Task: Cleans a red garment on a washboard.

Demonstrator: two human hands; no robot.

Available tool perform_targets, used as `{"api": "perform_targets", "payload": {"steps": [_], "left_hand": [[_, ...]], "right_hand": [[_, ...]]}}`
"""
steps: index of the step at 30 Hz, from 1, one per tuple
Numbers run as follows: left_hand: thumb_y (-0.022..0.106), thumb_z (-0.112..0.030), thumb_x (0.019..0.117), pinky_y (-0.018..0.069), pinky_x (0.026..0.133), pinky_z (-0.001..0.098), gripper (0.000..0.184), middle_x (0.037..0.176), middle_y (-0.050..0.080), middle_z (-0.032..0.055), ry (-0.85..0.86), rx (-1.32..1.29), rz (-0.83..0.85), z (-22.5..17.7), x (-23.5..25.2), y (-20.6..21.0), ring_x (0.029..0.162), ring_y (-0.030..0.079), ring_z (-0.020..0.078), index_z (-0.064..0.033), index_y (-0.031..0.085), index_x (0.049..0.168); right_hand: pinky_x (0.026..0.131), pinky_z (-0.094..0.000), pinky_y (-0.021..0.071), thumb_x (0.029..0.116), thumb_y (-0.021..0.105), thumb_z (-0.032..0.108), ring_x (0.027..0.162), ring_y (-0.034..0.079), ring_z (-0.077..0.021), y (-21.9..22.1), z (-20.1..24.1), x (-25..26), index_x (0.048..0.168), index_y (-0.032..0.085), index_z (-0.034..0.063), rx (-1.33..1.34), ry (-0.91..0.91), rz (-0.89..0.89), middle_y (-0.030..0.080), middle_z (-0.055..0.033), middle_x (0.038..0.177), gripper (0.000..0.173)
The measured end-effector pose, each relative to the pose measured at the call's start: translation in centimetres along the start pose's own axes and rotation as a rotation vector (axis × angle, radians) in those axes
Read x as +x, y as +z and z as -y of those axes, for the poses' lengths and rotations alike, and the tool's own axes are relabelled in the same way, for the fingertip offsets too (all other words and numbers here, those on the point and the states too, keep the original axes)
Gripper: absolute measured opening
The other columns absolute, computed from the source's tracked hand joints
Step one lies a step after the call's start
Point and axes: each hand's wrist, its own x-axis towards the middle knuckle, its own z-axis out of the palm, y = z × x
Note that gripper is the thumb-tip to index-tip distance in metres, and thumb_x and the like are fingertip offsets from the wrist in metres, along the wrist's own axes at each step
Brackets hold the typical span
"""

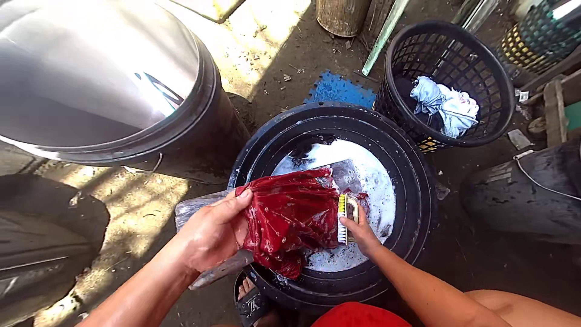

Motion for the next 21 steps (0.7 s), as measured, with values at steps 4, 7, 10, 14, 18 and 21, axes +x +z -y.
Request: {"api": "perform_targets", "payload": {"steps": [4, 7, 10, 14, 18, 21], "left_hand": [[0.049, -0.051, 0.1036, 0.0635, 0.078, 0.0332, 0.04, 0.107, 0.074, 0.0056, 0.186, -0.094, 0.289, -1.9, -2.3, -1.2, 0.096, 0.073, 0.0144, -0.02, 0.068, 0.121], [0.06, -0.059, 0.0936, 0.063, 0.078, 0.0356, 0.044, 0.106, 0.074, 0.0012, 0.336, -0.228, 0.307, -2.4, -1.7, -3.6, 0.097, 0.072, 0.0128, -0.0221, 0.073, 0.114], [0.057, -0.066, 0.0927, 0.0624, 0.067, 0.0322, 0.045, 0.09, 0.073, -0.0011, 0.15, -0.077, -0.049, 0.8, -0.1, -3.4, 0.081, 0.071, 0.0094, -0.0236, 0.07, 0.103], [0.054, -0.016, 0.1048, 0.0629, 0.067, 0.0369, 0.02, 0.091, 0.073, 0.0113, -0.194, 0.148, -0.413, 3.3, 1.8, -2.7, 0.077, 0.073, 0.0195, -0.0044, 0.059, 0.12], [0.047, -0.016, 0.105, 0.0592, 0.058, 0.035, 0.017, 0.084, 0.069, 0.0064, -0.127, 0.063, -0.628, 4.2, 1.4, -3.0, 0.07, 0.069, 0.0148, -0.0078, 0.056, 0.117], [0.052, -0.022, 0.1064, 0.062, 0.065, 0.0384, 0.024, 0.092, 0.071, 0.0077, -0.029, 0.01, -0.676, 3.7, 0.6, -3.4, 0.077, 0.072, 0.0165, -0.0077, 0.056, 0.125]], "right_hand": [[0.077, -0.0443, 0.0604, 0.0935, 0.068, 0.019, 0.088, 0.068, -0.0239, -2.0, 6.8, 0.0, 0.16, 0.023, 0.0138, 0.064, -0.218, -0.023, 0.063, -0.0165, 0.112, 0.08], [0.075, -0.0382, 0.0626, 0.0894, 0.069, 0.026, 0.084, 0.069, -0.0164, -4.0, 13.9, 1.0, 0.16, 0.014, 0.0115, 0.038, -0.492, -0.119, 0.062, -0.0085, 0.105, 0.091], [0.096, -0.0472, 0.0559, 0.0871, 0.077, 0.029, 0.112, 0.066, -0.0264, -3.2, 17.4, 2.7, 0.159, 0.03, 0.0076, -0.319, -0.59, -0.238, 0.062, -0.0198, 0.13, 0.088], [0.102, -0.0541, 0.0523, 0.0862, 0.081, 0.03, 0.122, 0.061, -0.0357, 6.3, 16.5, 0.8, 0.157, 0.036, 0.0073, -0.643, -0.654, -0.022, 0.059, -0.0241, 0.135, 0.087], [0.099, -0.0509, 0.0538, 0.0892, 0.08, 0.032, 0.122, 0.061, -0.0357, 15.4, 12.5, -3.9, 0.157, 0.042, 0.0098, -0.739, -0.792, 0.415, 0.061, -0.0218, 0.132, 0.081], [0.097, -0.0553, 0.0542, 0.0905, 0.077, 0.035, 0.123, 0.061, -0.0378, 11.9, 9.4, 0.9, 0.154, 0.047, 0.0158, -0.912, -0.713, 0.318, 0.061, -0.0211, 0.134, 0.073]]}}
